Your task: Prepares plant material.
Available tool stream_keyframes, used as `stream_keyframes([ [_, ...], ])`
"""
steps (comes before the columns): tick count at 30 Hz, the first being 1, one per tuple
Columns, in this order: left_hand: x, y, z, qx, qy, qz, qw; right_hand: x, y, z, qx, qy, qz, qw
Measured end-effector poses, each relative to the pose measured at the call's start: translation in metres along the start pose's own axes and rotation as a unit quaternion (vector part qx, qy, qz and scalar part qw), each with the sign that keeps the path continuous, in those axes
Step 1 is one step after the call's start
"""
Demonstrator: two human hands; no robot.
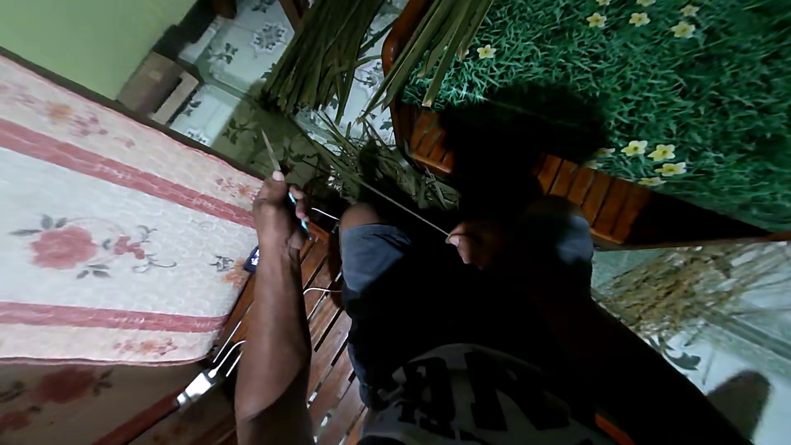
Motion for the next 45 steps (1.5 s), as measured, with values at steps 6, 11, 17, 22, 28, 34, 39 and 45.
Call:
stream_keyframes([
  [6, 0.104, -0.111, 0.068, -0.028, 0.079, 0.332, 0.939, -0.011, -0.012, 0.004, 0.033, -0.025, 0.034, 0.999],
  [11, 0.089, -0.097, 0.062, 0.01, 0.107, 0.249, 0.963, 0.004, -0.022, -0.012, 0.018, -0.029, 0.056, 0.998],
  [17, 0.053, -0.029, 0.055, 0.081, 0.069, 0.107, 0.989, 0.048, 0.003, -0.046, 0.045, -0.156, 0.038, 0.986],
  [22, 0.124, -0.139, 0.087, -0.046, 0.087, 0.389, 0.916, 0.049, -0.008, -0.033, 0.017, -0.141, 0.003, 0.99],
  [28, 0.09, -0.107, 0.073, 0.013, 0.13, 0.285, 0.95, 0.065, 0.011, -0.051, 0.03, -0.085, -0.048, 0.995],
  [34, 0.113, -0.14, 0.091, 0.008, 0.133, 0.349, 0.928, 0.065, 0.006, -0.043, 0.014, -0.053, -0.029, 0.998],
  [39, 0.106, -0.134, 0.074, -0.002, 0.126, 0.35, 0.928, 0.079, 0.024, -0.059, 0.054, 0.019, -0.032, 0.998],
  [45, 0.051, -0.063, 0.07, 0.087, 0.107, 0.15, 0.979, 0.113, 0.069, -0.08, 0.029, -0.017, -0.047, 0.998],
])
Point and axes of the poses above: each hand's wrist, its own x-axis away from the middle knuckle, its own y-axis out of the back of the hand, z = x × y, the point moved 5 cm from there along -x, towards the middle knuckle, and after that the axes turned 14 degrees about -x, right-handed, at the moved point
